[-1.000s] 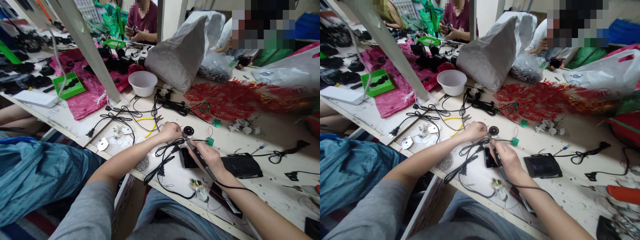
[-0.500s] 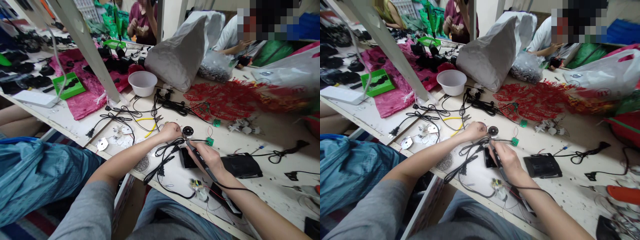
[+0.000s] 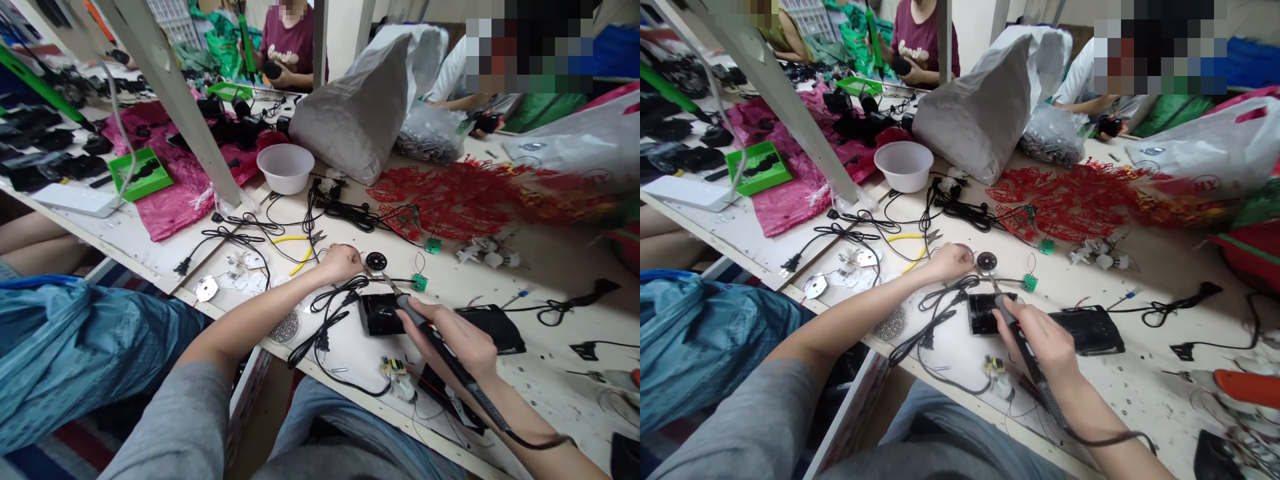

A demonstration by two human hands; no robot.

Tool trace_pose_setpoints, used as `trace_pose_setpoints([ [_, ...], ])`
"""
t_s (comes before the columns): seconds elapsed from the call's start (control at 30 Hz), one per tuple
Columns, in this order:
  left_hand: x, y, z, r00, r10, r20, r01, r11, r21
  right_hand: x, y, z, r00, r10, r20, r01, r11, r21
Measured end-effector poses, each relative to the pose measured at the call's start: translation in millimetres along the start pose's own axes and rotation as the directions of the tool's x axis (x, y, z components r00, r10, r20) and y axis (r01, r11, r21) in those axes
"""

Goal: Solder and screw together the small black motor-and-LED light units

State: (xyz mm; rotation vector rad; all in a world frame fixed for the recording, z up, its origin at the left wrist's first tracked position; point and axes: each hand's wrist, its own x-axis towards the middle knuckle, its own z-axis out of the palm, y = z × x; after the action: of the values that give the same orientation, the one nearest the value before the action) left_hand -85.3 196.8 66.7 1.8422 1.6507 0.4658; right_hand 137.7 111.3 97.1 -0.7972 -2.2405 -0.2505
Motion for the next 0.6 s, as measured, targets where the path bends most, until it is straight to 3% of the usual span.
trace_pose_setpoints([
  [0.23,-0.6,-6.1,1.0,0.999,0.035,-0.018,-0.037,0.995,-0.093,-4.3,3.3,-20.1,0.993,0.064,-0.101,-0.073,0.993,-0.090],
  [0.6,-0.8,-15.8,10.9,0.990,0.138,-0.033,-0.142,0.933,-0.332,-11.8,0.1,-21.5,0.979,0.153,-0.134,-0.159,0.987,-0.034],
])
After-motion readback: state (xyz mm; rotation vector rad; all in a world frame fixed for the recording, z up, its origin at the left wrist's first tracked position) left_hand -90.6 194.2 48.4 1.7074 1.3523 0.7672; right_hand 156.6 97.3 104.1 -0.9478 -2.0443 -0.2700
